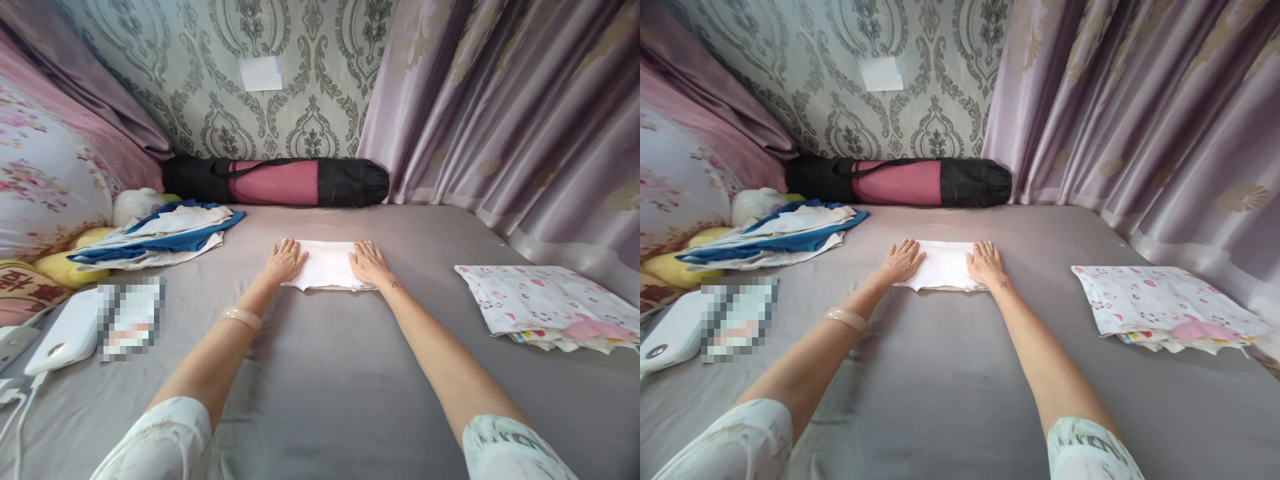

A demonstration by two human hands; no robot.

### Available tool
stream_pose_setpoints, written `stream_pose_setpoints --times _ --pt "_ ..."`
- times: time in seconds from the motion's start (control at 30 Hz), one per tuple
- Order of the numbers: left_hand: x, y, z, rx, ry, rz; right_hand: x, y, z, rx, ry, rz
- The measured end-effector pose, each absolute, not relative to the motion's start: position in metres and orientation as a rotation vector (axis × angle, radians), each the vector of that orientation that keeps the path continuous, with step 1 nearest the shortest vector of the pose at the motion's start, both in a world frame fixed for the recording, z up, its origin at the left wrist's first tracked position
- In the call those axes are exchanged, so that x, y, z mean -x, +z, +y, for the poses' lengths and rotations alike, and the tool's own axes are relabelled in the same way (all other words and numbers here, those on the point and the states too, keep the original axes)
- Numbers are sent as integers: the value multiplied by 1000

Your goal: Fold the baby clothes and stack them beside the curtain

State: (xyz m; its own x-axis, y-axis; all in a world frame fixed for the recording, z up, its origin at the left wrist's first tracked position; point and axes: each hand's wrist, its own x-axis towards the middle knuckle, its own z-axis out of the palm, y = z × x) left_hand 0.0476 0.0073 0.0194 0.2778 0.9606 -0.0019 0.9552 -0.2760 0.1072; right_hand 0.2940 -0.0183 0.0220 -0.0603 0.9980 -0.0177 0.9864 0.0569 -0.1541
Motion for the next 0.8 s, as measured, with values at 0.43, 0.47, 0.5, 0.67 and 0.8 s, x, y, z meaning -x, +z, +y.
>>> stream_pose_setpoints --times 0.43,0.47,0.5,0.67,0.8 --pt "-72 10 -9 -2478 172 1771 -269 18 -27 1998 247 -2234" --pt "-71 10 -9 -2476 171 1770 -270 18 -27 1999 247 -2234" --pt "-71 10 -8 -2474 170 1768 -270 18 -26 2000 247 -2234" --pt "-76 20 -8 -2441 132 1768 -266 27 -26 2037 277 -2241" --pt "-92 29 -10 -2432 205 1790 -255 35 -28 2001 234 -2229"
